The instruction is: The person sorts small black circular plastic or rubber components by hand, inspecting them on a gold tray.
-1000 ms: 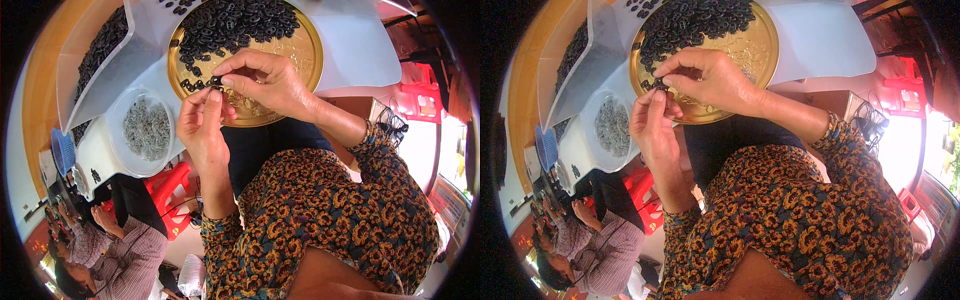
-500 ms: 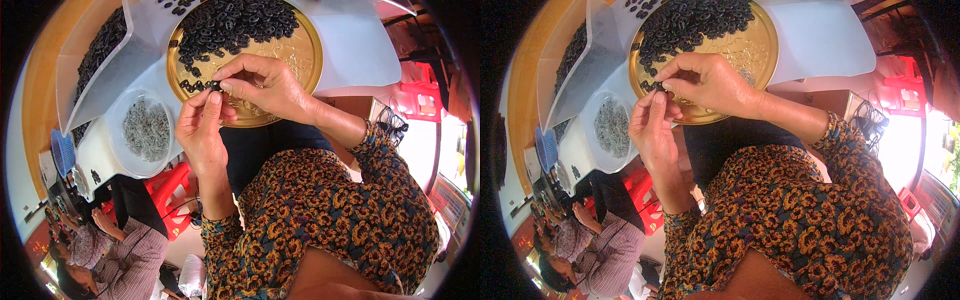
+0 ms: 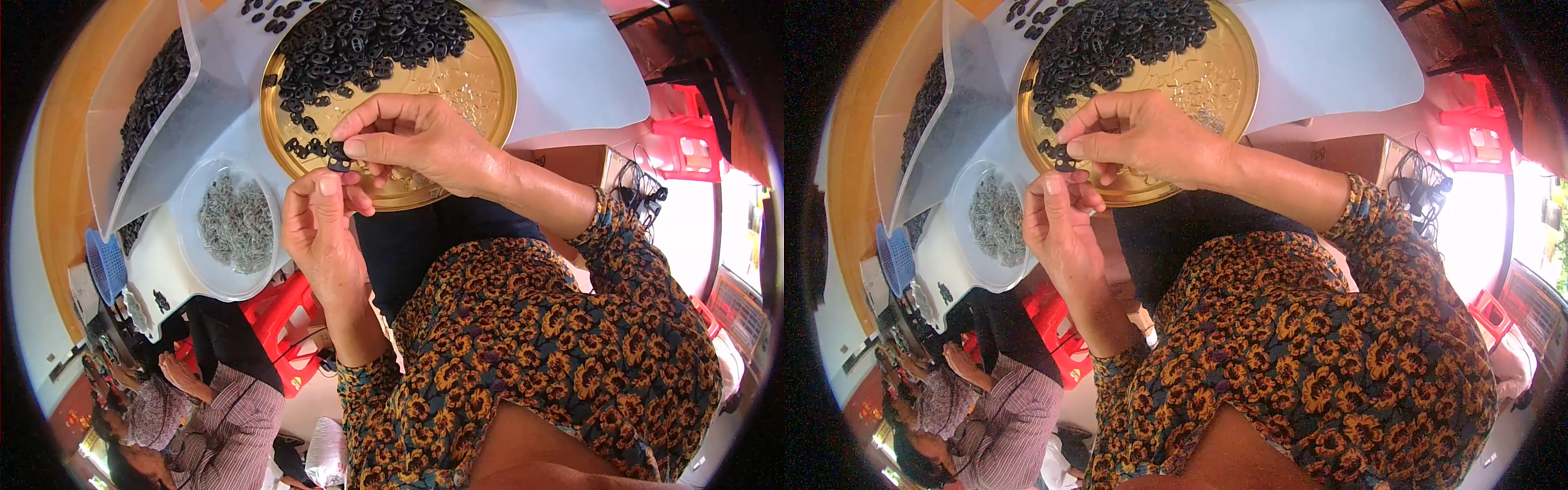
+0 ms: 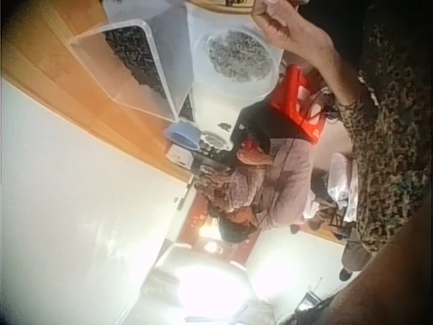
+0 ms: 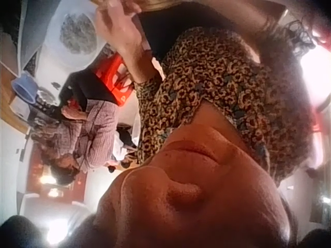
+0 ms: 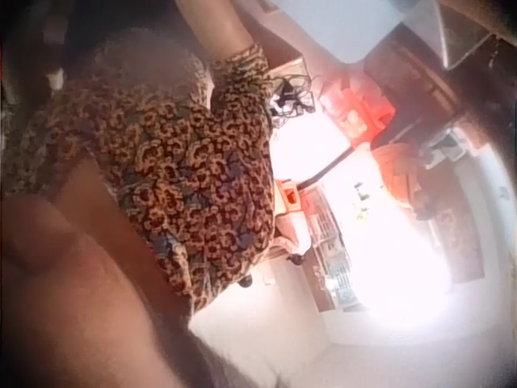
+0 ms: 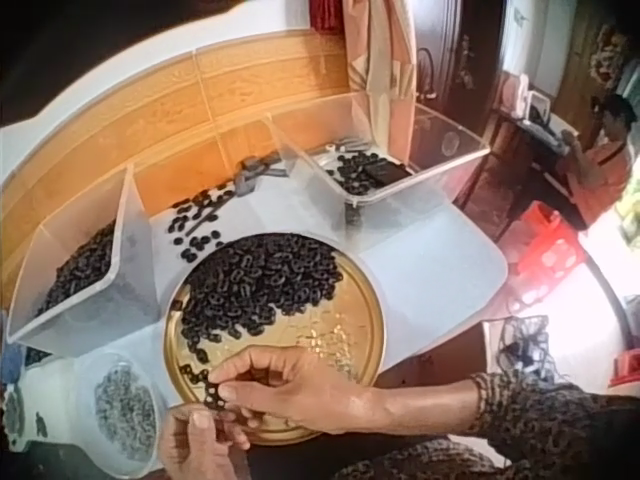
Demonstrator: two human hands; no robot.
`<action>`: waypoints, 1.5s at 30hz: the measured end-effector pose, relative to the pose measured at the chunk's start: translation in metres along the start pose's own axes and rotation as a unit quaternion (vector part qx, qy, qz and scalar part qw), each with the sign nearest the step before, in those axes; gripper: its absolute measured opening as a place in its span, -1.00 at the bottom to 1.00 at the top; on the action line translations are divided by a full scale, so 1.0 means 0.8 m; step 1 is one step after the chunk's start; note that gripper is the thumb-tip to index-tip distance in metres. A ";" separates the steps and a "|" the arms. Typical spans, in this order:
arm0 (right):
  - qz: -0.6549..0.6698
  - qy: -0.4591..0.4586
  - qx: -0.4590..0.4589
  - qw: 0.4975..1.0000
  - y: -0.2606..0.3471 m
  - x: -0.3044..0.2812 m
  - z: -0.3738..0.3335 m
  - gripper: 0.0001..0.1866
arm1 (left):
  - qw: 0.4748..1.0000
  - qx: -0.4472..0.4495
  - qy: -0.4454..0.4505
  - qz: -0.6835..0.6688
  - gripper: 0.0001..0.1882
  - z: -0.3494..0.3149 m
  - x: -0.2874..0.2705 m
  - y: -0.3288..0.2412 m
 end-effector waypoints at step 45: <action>0.200 0.021 0.171 0.965 -0.004 0.029 -0.033 -0.41 | 0.992 0.111 0.061 -0.019 -0.62 -0.008 0.006 0.003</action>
Point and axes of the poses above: each hand's wrist, its own z-axis towards the middle knuckle, its own x-axis out of the palm, y = z × x, the point moved 6 cm from there along z, towards the middle knuckle, and after that the axes turned 11 degrees about -y, right-handed, at the moved point
